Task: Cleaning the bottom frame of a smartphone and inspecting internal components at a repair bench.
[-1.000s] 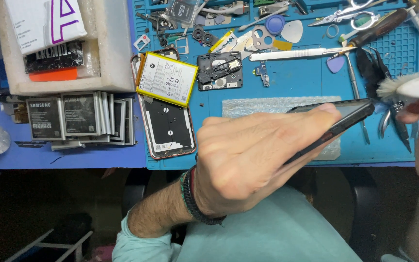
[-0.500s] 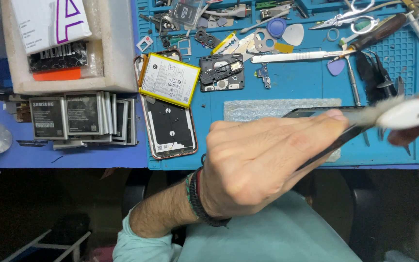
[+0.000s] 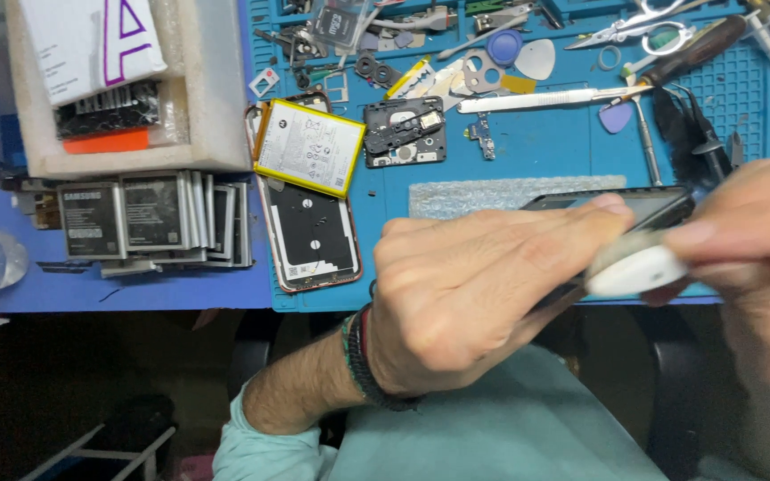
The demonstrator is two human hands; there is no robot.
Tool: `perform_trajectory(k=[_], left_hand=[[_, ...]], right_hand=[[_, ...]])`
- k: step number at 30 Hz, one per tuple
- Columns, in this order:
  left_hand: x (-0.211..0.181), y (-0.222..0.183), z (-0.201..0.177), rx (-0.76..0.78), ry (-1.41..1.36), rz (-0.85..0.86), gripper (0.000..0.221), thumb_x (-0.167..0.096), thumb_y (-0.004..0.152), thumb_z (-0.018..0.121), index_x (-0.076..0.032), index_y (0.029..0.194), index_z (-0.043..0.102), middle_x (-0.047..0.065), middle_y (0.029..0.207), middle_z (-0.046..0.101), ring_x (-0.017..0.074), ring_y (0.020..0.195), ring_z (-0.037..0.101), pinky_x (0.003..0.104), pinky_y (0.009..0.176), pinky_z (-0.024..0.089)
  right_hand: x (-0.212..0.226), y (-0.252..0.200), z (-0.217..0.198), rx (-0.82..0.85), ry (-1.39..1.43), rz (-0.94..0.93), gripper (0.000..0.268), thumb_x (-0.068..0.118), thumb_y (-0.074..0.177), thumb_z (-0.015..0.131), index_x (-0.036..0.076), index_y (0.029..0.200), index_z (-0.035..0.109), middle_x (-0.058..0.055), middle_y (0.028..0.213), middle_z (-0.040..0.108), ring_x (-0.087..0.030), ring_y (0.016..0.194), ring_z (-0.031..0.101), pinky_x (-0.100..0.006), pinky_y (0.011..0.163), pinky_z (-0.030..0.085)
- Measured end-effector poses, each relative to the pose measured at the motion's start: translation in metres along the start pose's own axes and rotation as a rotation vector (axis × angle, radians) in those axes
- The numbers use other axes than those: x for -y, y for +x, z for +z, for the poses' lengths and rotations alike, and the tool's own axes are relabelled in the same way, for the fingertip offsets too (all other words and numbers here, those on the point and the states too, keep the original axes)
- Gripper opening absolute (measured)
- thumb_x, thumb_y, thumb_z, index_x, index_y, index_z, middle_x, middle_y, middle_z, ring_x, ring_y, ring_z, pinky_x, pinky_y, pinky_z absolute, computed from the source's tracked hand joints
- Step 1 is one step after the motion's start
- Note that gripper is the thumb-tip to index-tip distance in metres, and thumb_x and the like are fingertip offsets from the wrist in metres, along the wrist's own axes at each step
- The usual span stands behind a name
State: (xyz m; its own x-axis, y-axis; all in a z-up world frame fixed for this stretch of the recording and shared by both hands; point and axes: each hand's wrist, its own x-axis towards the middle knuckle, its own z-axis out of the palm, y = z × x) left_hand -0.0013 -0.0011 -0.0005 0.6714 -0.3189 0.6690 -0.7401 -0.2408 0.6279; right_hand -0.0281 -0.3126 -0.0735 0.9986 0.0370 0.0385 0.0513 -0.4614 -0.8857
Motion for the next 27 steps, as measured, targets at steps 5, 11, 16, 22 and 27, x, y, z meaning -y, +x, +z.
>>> perform_trajectory(k=[5,11,16,22,27], left_hand=[[-0.002,0.002,-0.003,-0.004,0.024,-0.034,0.015,-0.013,0.114,0.069,-0.003,0.125,0.073,0.007,0.115,0.085,0.0228,0.100,0.092,0.032,0.081,0.069],[0.005,0.008,-0.006,0.050,0.032,-0.056,0.015,-0.014,0.114,0.074,-0.008,0.127,0.072,0.005,0.118,0.086,0.0215,0.091,0.089,0.033,0.083,0.067],[0.010,0.008,-0.007,0.038,-0.024,-0.142,0.025,-0.015,0.112,0.083,-0.009,0.132,0.069,0.006,0.122,0.085,0.0226,0.105,0.094,0.036,0.094,0.074],[0.017,0.008,-0.007,0.039,-0.031,-0.163,0.023,-0.019,0.117,0.076,-0.012,0.136,0.067,0.003,0.123,0.087,0.0198,0.100,0.094,0.033,0.090,0.073],[0.025,0.007,-0.014,0.101,-0.104,-0.088,0.030,-0.013,0.128,0.072,-0.008,0.151,0.054,0.004,0.149,0.077,0.0215,0.132,0.098,0.033,0.107,0.086]], right_hand=[[-0.136,0.013,-0.050,-0.075,-0.162,-0.117,0.063,0.036,0.140,0.021,-0.012,0.179,0.036,-0.026,0.133,0.051,-0.033,0.111,0.057,-0.038,0.103,0.049],[-0.016,0.008,0.009,-0.157,-0.122,-0.145,0.055,0.027,0.137,0.034,-0.024,0.154,0.046,-0.036,0.137,0.054,-0.039,0.097,0.064,-0.043,0.089,0.057],[0.021,0.011,0.024,-0.125,-0.151,-0.116,0.039,0.019,0.132,0.049,-0.015,0.144,0.060,-0.026,0.137,0.056,-0.033,0.113,0.060,-0.037,0.097,0.048],[0.029,0.001,0.030,-0.103,-0.138,-0.093,0.038,0.021,0.124,0.050,-0.012,0.137,0.063,-0.025,0.133,0.055,-0.032,0.122,0.056,-0.035,0.106,0.042],[0.055,-0.004,0.043,-0.142,-0.101,0.021,0.038,0.022,0.120,0.054,-0.009,0.140,0.062,-0.021,0.132,0.053,-0.027,0.120,0.056,-0.032,0.104,0.044]])
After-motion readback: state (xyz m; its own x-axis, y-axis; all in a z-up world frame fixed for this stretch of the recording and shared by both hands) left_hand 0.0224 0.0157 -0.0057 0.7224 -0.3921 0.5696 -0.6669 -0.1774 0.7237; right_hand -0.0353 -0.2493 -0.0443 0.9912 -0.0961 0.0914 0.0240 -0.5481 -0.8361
